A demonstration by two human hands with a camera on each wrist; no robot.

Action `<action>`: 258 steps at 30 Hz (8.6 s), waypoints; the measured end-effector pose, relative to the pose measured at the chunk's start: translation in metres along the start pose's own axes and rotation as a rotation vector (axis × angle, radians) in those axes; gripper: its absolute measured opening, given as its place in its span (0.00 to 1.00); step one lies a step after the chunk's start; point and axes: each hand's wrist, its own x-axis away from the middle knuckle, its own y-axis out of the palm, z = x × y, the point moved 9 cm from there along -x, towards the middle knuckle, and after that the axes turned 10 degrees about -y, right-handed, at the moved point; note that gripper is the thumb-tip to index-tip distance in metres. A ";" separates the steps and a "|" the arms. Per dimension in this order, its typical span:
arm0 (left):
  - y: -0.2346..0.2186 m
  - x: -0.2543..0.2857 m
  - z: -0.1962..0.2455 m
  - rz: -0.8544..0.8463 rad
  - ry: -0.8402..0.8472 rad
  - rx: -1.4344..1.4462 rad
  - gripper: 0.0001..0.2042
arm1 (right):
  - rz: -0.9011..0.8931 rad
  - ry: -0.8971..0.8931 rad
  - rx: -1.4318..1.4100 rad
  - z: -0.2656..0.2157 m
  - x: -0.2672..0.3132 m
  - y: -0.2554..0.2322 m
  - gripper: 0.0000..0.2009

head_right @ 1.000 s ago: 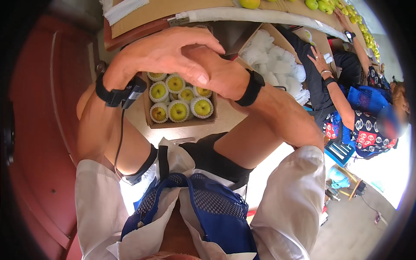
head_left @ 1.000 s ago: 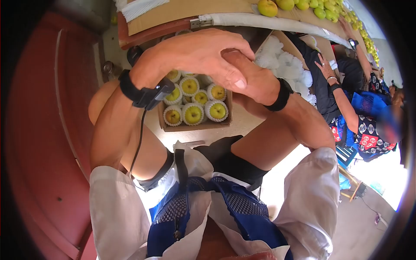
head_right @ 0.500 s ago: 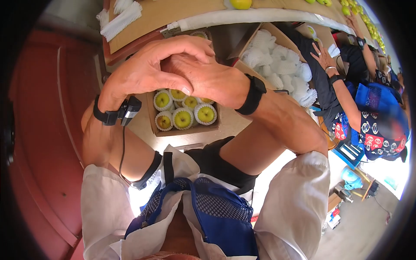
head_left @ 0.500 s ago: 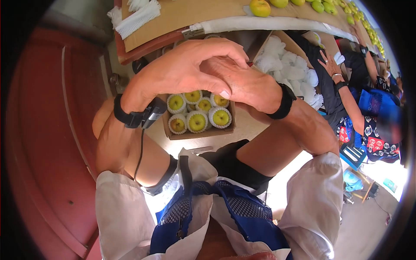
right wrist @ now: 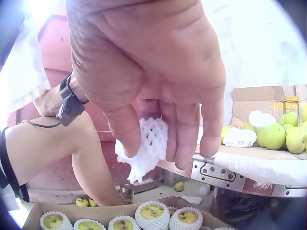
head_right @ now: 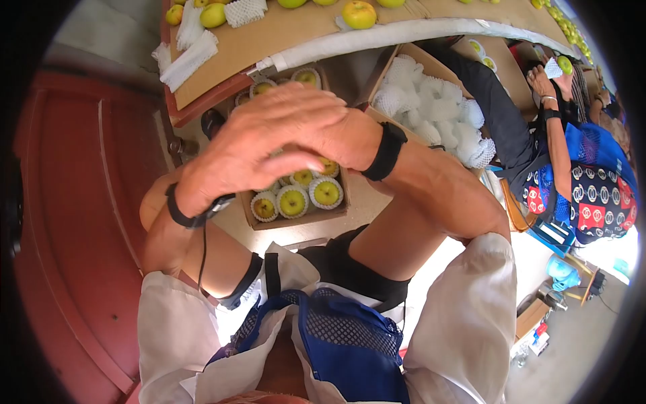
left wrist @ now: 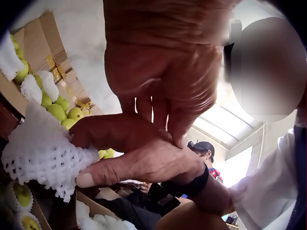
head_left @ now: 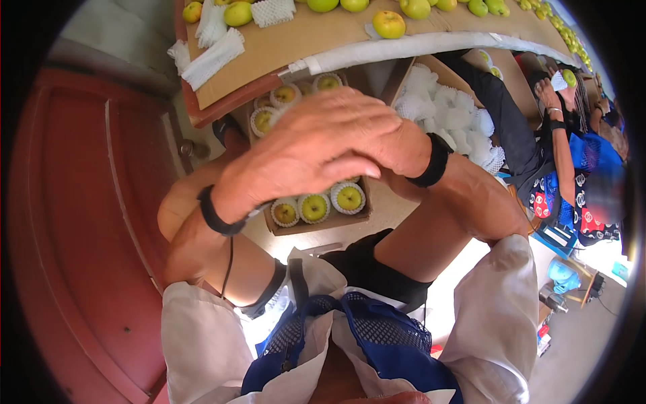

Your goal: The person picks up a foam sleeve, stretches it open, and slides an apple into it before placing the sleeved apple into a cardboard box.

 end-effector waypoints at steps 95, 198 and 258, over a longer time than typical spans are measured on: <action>-0.010 0.017 -0.021 0.065 -0.381 -0.364 0.35 | -0.582 0.278 1.121 0.046 -0.030 0.032 0.22; -0.041 0.040 -0.116 0.038 -0.597 1.328 0.15 | 0.131 0.618 -0.636 0.053 -0.043 -0.025 0.20; -0.115 0.049 -0.141 0.614 -0.361 1.684 0.18 | 0.666 0.678 -0.836 0.157 -0.019 -0.112 0.20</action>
